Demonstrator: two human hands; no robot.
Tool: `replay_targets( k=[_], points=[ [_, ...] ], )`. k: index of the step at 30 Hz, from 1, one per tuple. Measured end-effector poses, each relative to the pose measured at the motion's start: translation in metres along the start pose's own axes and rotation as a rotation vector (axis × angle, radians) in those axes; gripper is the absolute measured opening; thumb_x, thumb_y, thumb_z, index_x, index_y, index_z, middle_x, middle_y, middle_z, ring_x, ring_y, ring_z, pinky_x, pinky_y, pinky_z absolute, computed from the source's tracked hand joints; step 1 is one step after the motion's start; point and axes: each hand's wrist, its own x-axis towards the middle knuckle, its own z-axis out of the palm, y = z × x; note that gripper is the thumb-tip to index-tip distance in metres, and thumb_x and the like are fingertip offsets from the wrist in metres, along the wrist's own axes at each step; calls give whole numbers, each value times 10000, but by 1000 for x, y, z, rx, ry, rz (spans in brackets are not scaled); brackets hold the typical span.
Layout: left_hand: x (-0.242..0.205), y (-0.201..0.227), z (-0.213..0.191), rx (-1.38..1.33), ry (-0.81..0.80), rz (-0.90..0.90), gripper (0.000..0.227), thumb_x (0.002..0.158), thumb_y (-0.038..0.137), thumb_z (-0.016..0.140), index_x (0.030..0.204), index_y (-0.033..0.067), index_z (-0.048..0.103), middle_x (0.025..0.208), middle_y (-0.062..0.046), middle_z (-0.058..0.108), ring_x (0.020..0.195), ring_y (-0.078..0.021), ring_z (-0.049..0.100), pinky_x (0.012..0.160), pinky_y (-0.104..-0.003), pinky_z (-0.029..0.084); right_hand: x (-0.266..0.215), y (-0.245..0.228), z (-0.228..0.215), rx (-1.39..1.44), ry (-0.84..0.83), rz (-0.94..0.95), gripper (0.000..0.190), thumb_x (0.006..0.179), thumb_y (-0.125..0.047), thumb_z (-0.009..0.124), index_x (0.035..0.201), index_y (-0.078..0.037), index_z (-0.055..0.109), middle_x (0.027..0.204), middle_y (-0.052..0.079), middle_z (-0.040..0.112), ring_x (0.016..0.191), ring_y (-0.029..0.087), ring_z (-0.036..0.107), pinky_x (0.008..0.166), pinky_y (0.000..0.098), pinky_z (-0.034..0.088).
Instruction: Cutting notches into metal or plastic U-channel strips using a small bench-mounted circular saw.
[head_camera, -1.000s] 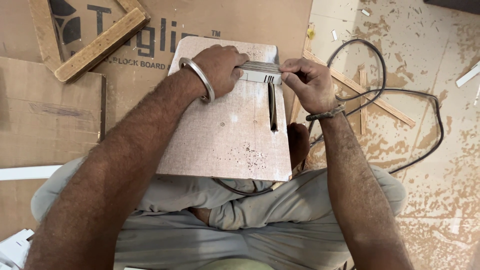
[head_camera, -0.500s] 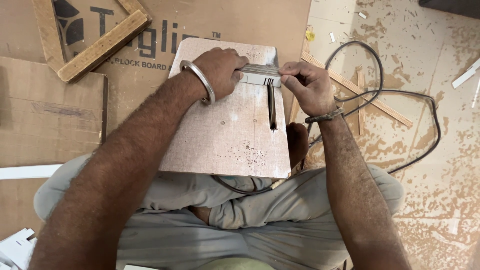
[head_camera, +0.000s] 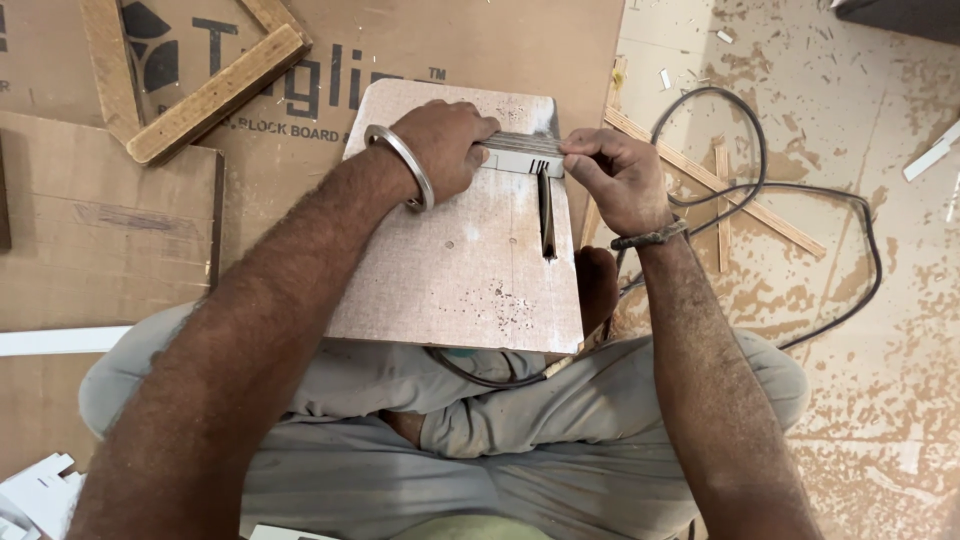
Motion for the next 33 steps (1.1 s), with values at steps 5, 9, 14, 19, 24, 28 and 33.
replay_targets(
  k=[5,9,14,19,24,28,33],
  points=[
    [0,0,0,-8,-10,-9,379,1050,241,492,1363,49,583,1142,-155,636,1021,-283,651,969,-460,532,0,0,0,-64,3,-38,88,1006,-46,715,1086,-11,726,1147,74,738,1014,96,679,879,247,581],
    [1,-4,4,14,45,51,341,1038,220,518,1310,45,628,1124,-152,645,1008,-290,648,949,-466,536,-2,3,-1,-94,7,-72,84,1005,-39,714,1084,-14,728,1141,77,743,1010,101,687,878,253,589],
    [-9,10,-8,-48,-55,-50,350,1057,240,478,1335,74,610,1101,-126,655,956,-233,675,924,-430,561,-2,3,0,-49,8,-65,74,1008,-44,705,1074,-13,720,1137,78,742,1018,102,697,891,258,601],
    [-13,14,-13,-62,-85,-77,345,1074,232,459,1338,76,616,1094,-124,668,946,-224,692,923,-424,579,-4,0,1,-80,26,-70,77,1002,-43,710,1068,-5,721,1136,86,741,1013,106,691,886,258,594],
    [-11,12,-8,-11,-57,-36,344,1059,244,482,1319,65,618,1103,-136,657,979,-253,677,937,-439,565,-5,2,2,-48,29,-12,71,998,-39,704,1060,-11,721,1124,70,736,996,93,686,876,252,596],
    [-11,9,-6,-23,-5,0,350,1033,225,508,1322,59,613,1126,-143,650,1010,-277,666,950,-452,548,-7,2,3,21,29,-31,79,998,-37,705,1070,-6,721,1136,71,730,1009,95,677,880,249,584],
    [-14,13,-10,-31,-48,-28,363,1052,235,482,1343,50,593,1135,-154,645,1032,-286,671,967,-447,551,-8,-4,3,-76,40,-62,54,986,-49,720,1033,-21,721,1137,68,743,1033,104,694,890,250,593]
  ],
)
